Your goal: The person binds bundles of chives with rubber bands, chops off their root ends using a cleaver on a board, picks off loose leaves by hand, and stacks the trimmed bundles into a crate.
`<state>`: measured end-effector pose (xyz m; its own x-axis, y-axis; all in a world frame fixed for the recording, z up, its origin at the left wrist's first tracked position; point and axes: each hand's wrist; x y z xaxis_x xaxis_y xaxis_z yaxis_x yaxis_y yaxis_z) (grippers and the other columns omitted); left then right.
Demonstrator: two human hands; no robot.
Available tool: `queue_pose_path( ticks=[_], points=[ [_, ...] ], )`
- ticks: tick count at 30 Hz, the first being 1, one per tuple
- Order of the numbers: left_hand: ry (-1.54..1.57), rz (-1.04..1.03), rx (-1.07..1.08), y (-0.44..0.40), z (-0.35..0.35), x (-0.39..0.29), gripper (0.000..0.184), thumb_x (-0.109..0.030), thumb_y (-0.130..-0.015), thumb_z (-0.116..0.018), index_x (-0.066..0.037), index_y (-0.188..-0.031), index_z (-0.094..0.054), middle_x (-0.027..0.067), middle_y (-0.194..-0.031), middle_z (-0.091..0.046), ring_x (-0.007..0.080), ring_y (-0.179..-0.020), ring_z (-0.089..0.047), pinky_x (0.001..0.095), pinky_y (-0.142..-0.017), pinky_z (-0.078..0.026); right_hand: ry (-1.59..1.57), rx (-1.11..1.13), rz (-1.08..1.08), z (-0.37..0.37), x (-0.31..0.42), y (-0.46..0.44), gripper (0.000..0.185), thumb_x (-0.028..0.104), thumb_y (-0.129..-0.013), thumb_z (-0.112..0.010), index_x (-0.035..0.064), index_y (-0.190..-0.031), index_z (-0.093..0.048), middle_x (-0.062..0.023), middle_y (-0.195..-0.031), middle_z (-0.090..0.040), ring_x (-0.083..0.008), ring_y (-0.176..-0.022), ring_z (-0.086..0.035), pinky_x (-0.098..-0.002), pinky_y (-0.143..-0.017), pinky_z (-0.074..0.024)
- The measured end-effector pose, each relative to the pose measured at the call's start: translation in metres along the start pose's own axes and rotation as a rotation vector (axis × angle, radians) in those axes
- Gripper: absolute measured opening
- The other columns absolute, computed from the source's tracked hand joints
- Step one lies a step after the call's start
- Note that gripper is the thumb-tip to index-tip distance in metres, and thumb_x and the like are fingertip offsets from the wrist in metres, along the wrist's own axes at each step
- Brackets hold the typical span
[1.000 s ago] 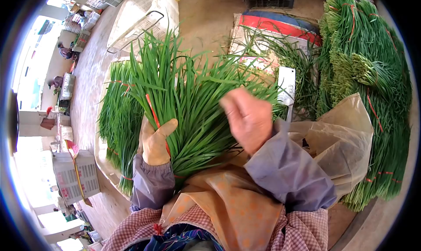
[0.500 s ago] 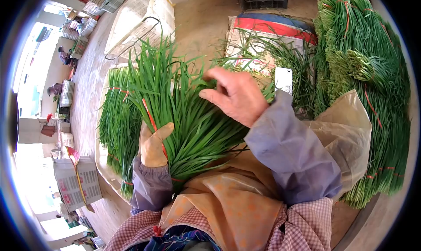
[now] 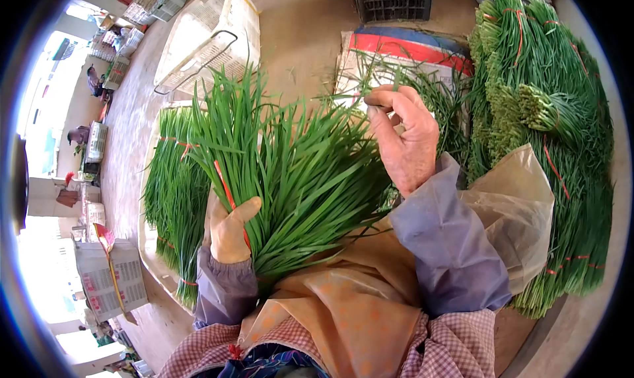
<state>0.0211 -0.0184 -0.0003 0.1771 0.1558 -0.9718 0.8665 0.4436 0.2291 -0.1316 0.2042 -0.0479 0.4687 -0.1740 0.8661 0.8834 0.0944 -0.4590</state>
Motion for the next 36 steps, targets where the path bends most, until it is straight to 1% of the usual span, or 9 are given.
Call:
queue_pose_path(
  ticks=[5, 10, 14, 19, 21, 23, 28, 33, 36],
  points=[
    [-0.015, 0.048, 0.009, 0.003, 0.005, 0.005, 0.034, 0.003, -0.083, -0.063, 0.004, -0.117, -0.063, 0.0058, -0.107, -0.068, 0.0151, -0.094, -0.062, 0.0297, -0.090, -0.047, -0.008, 0.219, 0.200, -0.011, 0.001, -0.038, 0.021, 0.012, -0.092, -0.063, -0.0006, -0.109, -0.065, -0.0167, -0.101, -0.065, -0.0288, -0.091, -0.063, -0.0363, -0.082, -0.0494],
    [0.014, 0.026, 0.047, 0.001, 0.010, 0.012, 0.039, 0.003, -0.083, -0.063, 0.003, -0.122, -0.060, 0.0053, -0.110, -0.066, 0.0155, -0.097, -0.061, 0.0293, -0.093, -0.046, 0.218, 0.591, 0.324, -0.042, -0.016, -0.051, 0.014, 0.014, -0.094, -0.063, 0.0003, -0.096, -0.064, -0.0139, -0.084, -0.063, -0.0260, -0.079, -0.061, -0.0357, -0.076, -0.0498],
    [-0.030, 0.045, 0.054, 0.001, 0.009, 0.008, 0.040, 0.003, -0.083, -0.064, 0.003, -0.123, -0.060, 0.0051, -0.111, -0.065, 0.0154, -0.099, -0.060, 0.0291, -0.094, -0.045, -0.293, 0.127, -0.001, -0.053, -0.041, -0.047, 0.018, 0.015, -0.097, -0.061, 0.0016, -0.086, -0.061, -0.0100, -0.070, -0.056, -0.0194, -0.066, -0.052, -0.0320, -0.065, -0.0468],
    [-0.068, 0.027, 0.044, -0.003, 0.009, 0.005, 0.038, 0.003, -0.084, -0.063, 0.003, -0.122, -0.060, 0.0050, -0.107, -0.066, 0.0155, -0.096, -0.060, 0.0295, -0.093, -0.045, 0.502, -0.171, 0.402, -0.004, 0.005, -0.037, 0.013, 0.008, -0.089, -0.064, 0.0027, -0.101, -0.065, -0.0145, -0.094, -0.066, -0.0312, -0.087, -0.063, -0.0410, -0.080, -0.0492],
    [-0.078, 0.006, 0.028, -0.005, 0.008, 0.008, 0.037, 0.003, -0.084, -0.062, 0.003, -0.122, -0.061, 0.0056, -0.107, -0.066, 0.0160, -0.096, -0.061, 0.0301, -0.092, -0.046, 0.287, -0.060, 0.529, -0.001, 0.035, -0.006, 0.024, 0.015, -0.087, -0.068, 0.0055, -0.108, -0.063, -0.0127, -0.096, -0.065, -0.0332, -0.091, -0.061, -0.0449, -0.089, -0.0460],
    [-0.050, -0.002, 0.020, -0.006, 0.005, 0.006, 0.037, 0.003, -0.085, -0.062, 0.003, -0.122, -0.061, 0.0063, -0.108, -0.067, 0.0167, -0.097, -0.062, 0.0308, -0.092, -0.047, 0.233, 0.420, 0.622, -0.012, 0.052, 0.033, 0.040, 0.032, -0.087, -0.070, 0.0066, -0.116, -0.060, -0.0128, -0.094, -0.062, -0.0328, -0.091, -0.060, -0.0462, -0.094, -0.0440],
    [0.142, 0.008, -0.015, -0.008, 0.017, 0.012, 0.037, 0.004, -0.086, -0.061, 0.003, -0.123, -0.060, 0.0087, -0.109, -0.068, 0.0183, -0.097, -0.064, 0.0319, -0.090, -0.050, 0.521, 0.823, 0.250, -0.038, 0.039, 0.112, 0.078, 0.061, -0.084, -0.061, 0.0050, -0.137, -0.049, -0.0162, -0.094, -0.064, -0.0338, -0.092, -0.062, -0.0452, -0.085, -0.0473],
    [-0.010, -0.177, -0.088, 0.010, 0.009, -0.025, 0.034, 0.004, -0.086, -0.065, 0.003, -0.120, -0.061, 0.0073, -0.108, -0.068, 0.0176, -0.093, -0.064, 0.0314, -0.087, -0.050, 0.451, 0.691, 0.336, -0.044, 0.027, 0.087, 0.088, 0.065, -0.078, -0.065, 0.0072, -0.142, -0.044, -0.0180, -0.094, -0.066, -0.0347, -0.092, -0.063, -0.0473, -0.082, -0.0456],
    [-0.490, -0.372, 0.010, 0.025, -0.010, -0.048, 0.032, -0.003, -0.089, -0.066, 0.001, -0.120, -0.062, 0.0103, -0.109, -0.070, 0.0245, -0.097, -0.066, 0.0351, -0.086, -0.052, 0.545, 0.880, 0.309, -0.053, 0.033, 0.038, 0.066, 0.054, -0.084, -0.066, 0.0022, -0.124, -0.057, -0.0203, -0.098, -0.063, -0.0338, -0.090, -0.062, -0.0436, -0.078, -0.0490]
  ],
)
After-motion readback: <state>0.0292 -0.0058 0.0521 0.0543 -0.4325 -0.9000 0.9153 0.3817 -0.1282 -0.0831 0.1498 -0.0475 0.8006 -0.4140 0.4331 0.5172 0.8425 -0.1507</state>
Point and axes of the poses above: each hand's wrist, its own y-axis away from the middle knuckle, its own z-axis out of the back of the hand, x = y × z
